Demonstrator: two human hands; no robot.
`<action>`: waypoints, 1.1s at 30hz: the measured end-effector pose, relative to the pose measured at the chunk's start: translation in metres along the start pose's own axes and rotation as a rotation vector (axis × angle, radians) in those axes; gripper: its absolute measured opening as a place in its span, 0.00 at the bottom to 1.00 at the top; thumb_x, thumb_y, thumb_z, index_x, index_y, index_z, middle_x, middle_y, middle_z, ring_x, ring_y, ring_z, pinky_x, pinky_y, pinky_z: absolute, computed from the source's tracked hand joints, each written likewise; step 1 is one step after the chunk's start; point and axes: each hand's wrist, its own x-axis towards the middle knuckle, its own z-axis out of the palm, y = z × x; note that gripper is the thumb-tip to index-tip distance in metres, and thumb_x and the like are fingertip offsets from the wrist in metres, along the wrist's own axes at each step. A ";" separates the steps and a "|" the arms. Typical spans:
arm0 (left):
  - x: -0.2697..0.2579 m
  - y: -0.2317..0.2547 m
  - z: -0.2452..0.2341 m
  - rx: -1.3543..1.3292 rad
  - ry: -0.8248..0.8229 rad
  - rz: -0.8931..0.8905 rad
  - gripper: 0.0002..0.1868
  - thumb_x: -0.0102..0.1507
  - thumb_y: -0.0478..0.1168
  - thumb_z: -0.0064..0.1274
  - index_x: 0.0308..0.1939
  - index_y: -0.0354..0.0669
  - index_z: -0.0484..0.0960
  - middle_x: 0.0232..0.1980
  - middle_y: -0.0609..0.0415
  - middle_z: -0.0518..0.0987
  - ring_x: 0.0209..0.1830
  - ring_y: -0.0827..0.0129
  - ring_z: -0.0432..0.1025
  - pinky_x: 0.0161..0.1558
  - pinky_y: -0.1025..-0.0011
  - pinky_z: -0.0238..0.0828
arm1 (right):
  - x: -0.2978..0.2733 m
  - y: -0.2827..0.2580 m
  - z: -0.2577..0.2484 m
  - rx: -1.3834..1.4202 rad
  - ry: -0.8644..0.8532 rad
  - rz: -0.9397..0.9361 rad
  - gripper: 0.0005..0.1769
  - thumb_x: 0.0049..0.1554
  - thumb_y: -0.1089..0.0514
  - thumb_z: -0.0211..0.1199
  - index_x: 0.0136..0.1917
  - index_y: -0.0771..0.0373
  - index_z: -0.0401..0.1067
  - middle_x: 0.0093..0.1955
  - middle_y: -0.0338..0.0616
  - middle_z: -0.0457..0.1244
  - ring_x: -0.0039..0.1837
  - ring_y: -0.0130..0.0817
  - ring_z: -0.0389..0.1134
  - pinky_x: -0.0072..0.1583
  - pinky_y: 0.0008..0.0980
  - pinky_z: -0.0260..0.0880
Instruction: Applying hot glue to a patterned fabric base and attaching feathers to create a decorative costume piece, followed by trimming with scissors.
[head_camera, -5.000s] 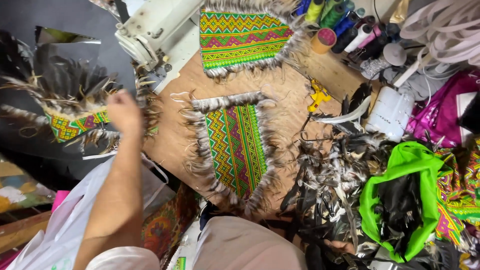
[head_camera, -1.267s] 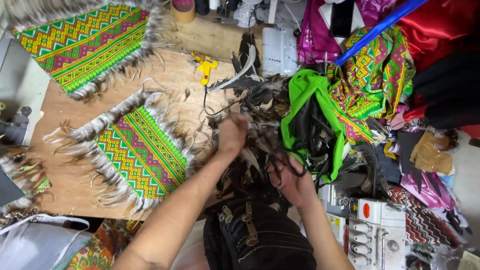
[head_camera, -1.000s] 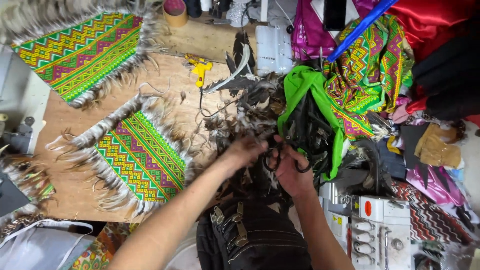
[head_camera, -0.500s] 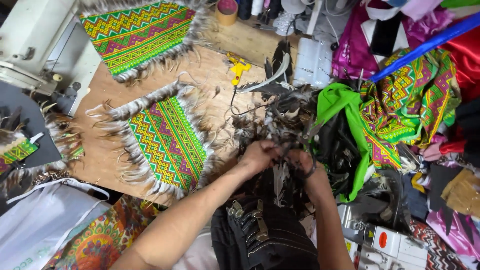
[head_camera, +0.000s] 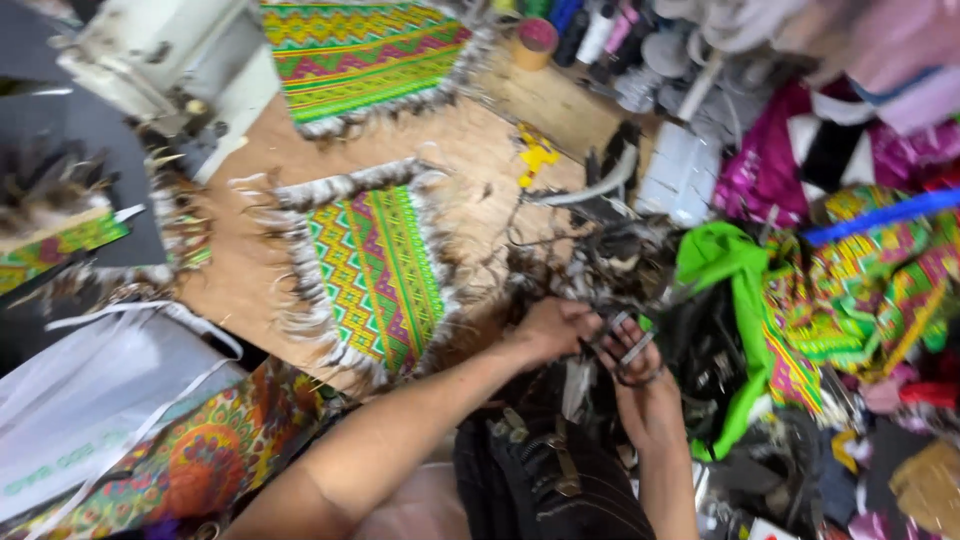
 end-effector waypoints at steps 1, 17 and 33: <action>-0.001 0.000 0.002 0.062 -0.058 0.010 0.11 0.71 0.46 0.62 0.49 0.43 0.85 0.36 0.49 0.86 0.28 0.68 0.80 0.34 0.71 0.79 | 0.007 0.012 -0.015 0.283 -0.075 0.022 0.37 0.61 0.55 0.68 0.79 0.70 0.65 0.71 0.52 0.65 0.69 0.46 0.68 0.75 0.51 0.67; -0.057 0.033 -0.070 0.836 -0.159 0.155 0.30 0.82 0.48 0.35 0.34 0.35 0.84 0.45 0.45 0.81 0.41 0.60 0.82 0.45 0.60 0.91 | 0.015 -0.048 -0.044 0.443 -0.272 -0.045 0.40 0.58 0.56 0.78 0.80 0.69 0.72 0.67 0.50 0.71 0.68 0.37 0.70 0.70 0.40 0.67; -0.062 0.064 -0.159 0.414 0.024 -0.001 0.18 0.72 0.20 0.42 0.39 0.42 0.84 0.40 0.52 0.87 0.28 0.73 0.78 0.28 0.79 0.82 | 0.059 -0.001 -0.123 0.140 -0.743 0.360 0.51 0.65 0.58 0.64 0.90 0.66 0.38 0.42 0.49 0.59 0.32 0.33 0.61 0.32 0.30 0.61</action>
